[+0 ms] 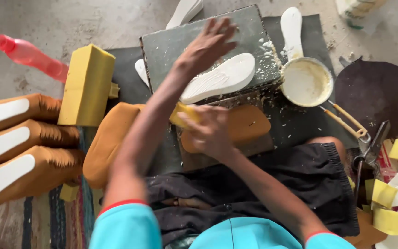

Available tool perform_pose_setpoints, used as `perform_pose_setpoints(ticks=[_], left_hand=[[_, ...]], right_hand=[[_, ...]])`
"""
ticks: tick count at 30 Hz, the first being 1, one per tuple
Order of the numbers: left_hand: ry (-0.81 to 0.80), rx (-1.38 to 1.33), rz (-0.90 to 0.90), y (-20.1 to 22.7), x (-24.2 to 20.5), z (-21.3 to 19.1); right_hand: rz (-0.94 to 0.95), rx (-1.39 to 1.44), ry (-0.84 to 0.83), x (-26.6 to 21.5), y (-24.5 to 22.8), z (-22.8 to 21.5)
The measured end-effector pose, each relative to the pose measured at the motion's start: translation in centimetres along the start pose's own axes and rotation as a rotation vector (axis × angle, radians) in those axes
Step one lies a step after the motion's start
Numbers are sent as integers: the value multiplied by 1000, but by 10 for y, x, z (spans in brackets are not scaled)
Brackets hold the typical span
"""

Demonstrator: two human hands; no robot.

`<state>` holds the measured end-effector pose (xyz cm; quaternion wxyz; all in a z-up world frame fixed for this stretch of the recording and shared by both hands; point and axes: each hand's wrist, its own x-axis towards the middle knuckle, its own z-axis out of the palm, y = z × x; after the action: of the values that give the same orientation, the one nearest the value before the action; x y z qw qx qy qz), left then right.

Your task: The person sits on the floor of a workshop and assembles foam sandal components. They dab glue from a bowl onto a white insole using a sponge, then pick up a brown foam sole, align the insole onto it, and press the pieces together, repeating the cycle for additional soles.

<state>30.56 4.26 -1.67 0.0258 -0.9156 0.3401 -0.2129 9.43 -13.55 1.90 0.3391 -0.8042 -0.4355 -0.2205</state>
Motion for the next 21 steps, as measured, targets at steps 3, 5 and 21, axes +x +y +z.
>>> perform_pose_setpoints(ticks=[3, 5, 21], left_hand=[[-20, -362, -237, 14, -81, -112], [-113, -343, -313, 32, -101, -145], [44, -298, -418, 27, -123, -151]], right_hand=[[180, -50, 66, -33, 49, -17], [259, -65, 115, -6, 48, -27], [582, 3, 229, 19, 136, -104]])
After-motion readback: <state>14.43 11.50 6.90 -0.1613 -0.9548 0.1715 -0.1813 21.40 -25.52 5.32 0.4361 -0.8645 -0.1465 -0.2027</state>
